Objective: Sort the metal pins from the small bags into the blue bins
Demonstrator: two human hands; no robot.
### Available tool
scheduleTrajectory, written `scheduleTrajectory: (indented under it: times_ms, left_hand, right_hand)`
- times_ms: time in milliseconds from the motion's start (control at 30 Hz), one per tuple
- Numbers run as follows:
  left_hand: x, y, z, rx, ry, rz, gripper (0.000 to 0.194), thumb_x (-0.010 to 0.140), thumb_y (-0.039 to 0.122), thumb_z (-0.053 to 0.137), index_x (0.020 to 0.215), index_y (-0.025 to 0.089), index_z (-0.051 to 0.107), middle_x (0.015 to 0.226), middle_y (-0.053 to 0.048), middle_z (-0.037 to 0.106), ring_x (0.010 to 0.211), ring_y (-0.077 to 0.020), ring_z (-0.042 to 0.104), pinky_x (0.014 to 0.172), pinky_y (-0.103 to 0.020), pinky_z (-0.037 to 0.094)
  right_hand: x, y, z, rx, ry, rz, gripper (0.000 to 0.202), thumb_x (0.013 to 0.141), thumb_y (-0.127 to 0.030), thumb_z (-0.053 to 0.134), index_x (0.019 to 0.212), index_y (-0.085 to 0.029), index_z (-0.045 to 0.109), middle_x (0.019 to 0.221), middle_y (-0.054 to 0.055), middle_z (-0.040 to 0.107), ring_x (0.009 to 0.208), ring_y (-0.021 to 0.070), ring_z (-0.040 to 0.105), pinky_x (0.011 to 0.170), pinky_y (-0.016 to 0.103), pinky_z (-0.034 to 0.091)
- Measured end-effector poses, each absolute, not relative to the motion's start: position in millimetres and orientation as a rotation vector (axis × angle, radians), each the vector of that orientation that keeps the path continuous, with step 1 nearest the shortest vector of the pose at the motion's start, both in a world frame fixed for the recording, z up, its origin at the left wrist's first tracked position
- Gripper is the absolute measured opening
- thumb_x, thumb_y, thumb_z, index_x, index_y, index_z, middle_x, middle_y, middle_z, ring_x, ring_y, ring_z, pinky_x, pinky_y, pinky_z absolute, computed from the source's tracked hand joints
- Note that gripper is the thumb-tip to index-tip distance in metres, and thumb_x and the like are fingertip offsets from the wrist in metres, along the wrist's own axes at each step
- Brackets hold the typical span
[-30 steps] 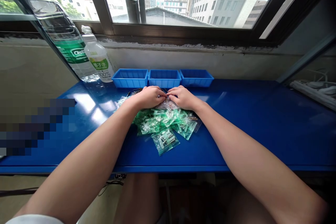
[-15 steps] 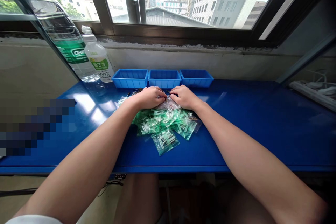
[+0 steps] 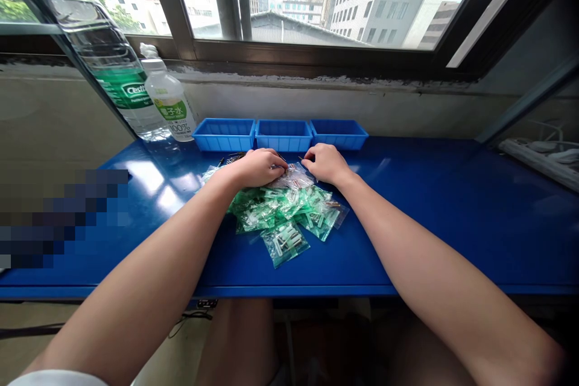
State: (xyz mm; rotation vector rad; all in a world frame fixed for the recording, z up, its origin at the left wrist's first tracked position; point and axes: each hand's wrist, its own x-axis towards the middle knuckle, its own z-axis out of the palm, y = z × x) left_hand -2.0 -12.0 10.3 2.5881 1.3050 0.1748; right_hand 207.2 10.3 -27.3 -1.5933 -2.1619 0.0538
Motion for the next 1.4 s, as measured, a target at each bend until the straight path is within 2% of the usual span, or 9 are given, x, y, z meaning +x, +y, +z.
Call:
scheduleTrajectory:
  times_ms: [233, 333, 433, 633, 800, 967, 1133, 1233, 1400]
  left_hand:
    - [-2.4, -9.6, 7.3, 2.626, 1.297, 0.208, 0.041, 0.088, 0.043, 0.041, 0.114, 0.026, 0.067, 0.124, -0.005, 0.062, 0.117, -0.0271, 0.053, 0.100, -0.041, 0.038]
    - [-0.5, -8.5, 5.9, 2.645, 1.388, 0.278, 0.041, 0.089, 0.044, 0.041, 0.117, 0.023, 0.062, 0.121, -0.007, 0.064, 0.119, -0.0286, 0.051, 0.102, -0.046, 0.032]
    - [1.5, -8.8, 6.3, 2.619, 1.472, 0.425, 0.040, 0.089, 0.044, 0.041, 0.117, 0.021, 0.060, 0.116, -0.008, 0.066, 0.115, -0.0278, 0.053, 0.099, -0.045, 0.031]
    - [2.7, -10.7, 8.3, 2.710, 1.343, 0.506, 0.034, 0.093, 0.039, 0.037, 0.092, 0.021, 0.067, 0.095, -0.006, 0.070, 0.099, -0.0229, 0.059, 0.092, -0.037, 0.034]
    - [2.4, -9.5, 7.4, 2.692, 1.407, 0.597, 0.031, 0.091, 0.033, 0.040, 0.086, 0.021, 0.068, 0.092, -0.004, 0.071, 0.095, -0.0208, 0.061, 0.094, -0.038, 0.032]
    - [2.2, -9.6, 7.6, 2.630, 1.492, 0.608, 0.031, 0.091, 0.037, 0.041, 0.089, 0.021, 0.068, 0.095, -0.004, 0.071, 0.097, -0.0225, 0.061, 0.095, -0.039, 0.032]
    - [-0.1, -7.3, 7.0, 2.614, 1.544, 0.582, 0.037, 0.089, 0.041, 0.045, 0.115, 0.020, 0.061, 0.113, -0.007, 0.068, 0.107, -0.0244, 0.059, 0.092, -0.036, 0.040]
    - [-1.6, -6.4, 7.2, 2.622, 1.624, 0.456, 0.037, 0.088, 0.040, 0.046, 0.112, 0.019, 0.063, 0.118, -0.008, 0.066, 0.112, -0.0255, 0.057, 0.094, -0.036, 0.042]
    - [-3.9, -4.6, 5.7, 2.629, 1.674, 0.321, 0.041, 0.087, 0.044, 0.044, 0.112, 0.019, 0.065, 0.122, -0.011, 0.064, 0.116, -0.0305, 0.054, 0.098, -0.044, 0.040]
  right_hand:
    - [205.8, 9.5, -26.5, -1.611, -2.125, 0.034, 0.017, 0.086, -0.026, 0.054, 0.079, -0.019, 0.067, 0.092, 0.010, 0.068, 0.083, 0.0226, 0.063, 0.069, 0.031, 0.044]
    - [202.5, 6.1, -23.8, -1.490, -2.125, 0.023, 0.019, 0.090, -0.025, 0.049, 0.081, -0.018, 0.064, 0.091, 0.009, 0.067, 0.085, 0.0217, 0.061, 0.071, 0.030, 0.042]
    - [197.3, 1.2, -20.7, -1.317, -2.185, 0.039, 0.018, 0.091, -0.025, 0.047, 0.085, -0.018, 0.062, 0.091, 0.008, 0.066, 0.085, 0.0205, 0.059, 0.072, 0.029, 0.041]
    - [190.5, -4.3, -18.5, -1.183, -2.262, 0.065, 0.019, 0.091, -0.030, 0.048, 0.084, -0.017, 0.060, 0.087, 0.008, 0.064, 0.081, 0.0195, 0.056, 0.071, 0.028, 0.039]
    - [193.9, -3.4, -18.5, -1.204, -2.205, 0.136, 0.026, 0.091, -0.036, 0.049, 0.078, -0.017, 0.061, 0.082, 0.007, 0.065, 0.073, 0.0173, 0.056, 0.064, 0.027, 0.037]
    - [195.6, -4.1, -19.2, -1.090, -2.159, 0.195, 0.018, 0.088, -0.025, 0.050, 0.080, -0.017, 0.064, 0.082, 0.005, 0.067, 0.073, 0.0159, 0.058, 0.066, 0.026, 0.040]
    - [201.3, 1.8, -20.5, -1.198, -1.967, 0.087, 0.020, 0.086, -0.028, 0.050, 0.079, -0.017, 0.065, 0.080, 0.006, 0.069, 0.074, 0.0176, 0.061, 0.070, 0.027, 0.044]
    - [213.9, 10.7, -22.3, -1.372, -1.752, 0.024, 0.021, 0.085, -0.030, 0.051, 0.079, -0.017, 0.066, 0.080, 0.007, 0.070, 0.074, 0.0199, 0.062, 0.072, 0.030, 0.046]
    - [238.8, 22.4, -24.7, -1.612, -1.432, -0.003, 0.021, 0.083, -0.030, 0.053, 0.079, -0.016, 0.068, 0.081, 0.010, 0.071, 0.077, 0.0237, 0.064, 0.077, 0.034, 0.047]
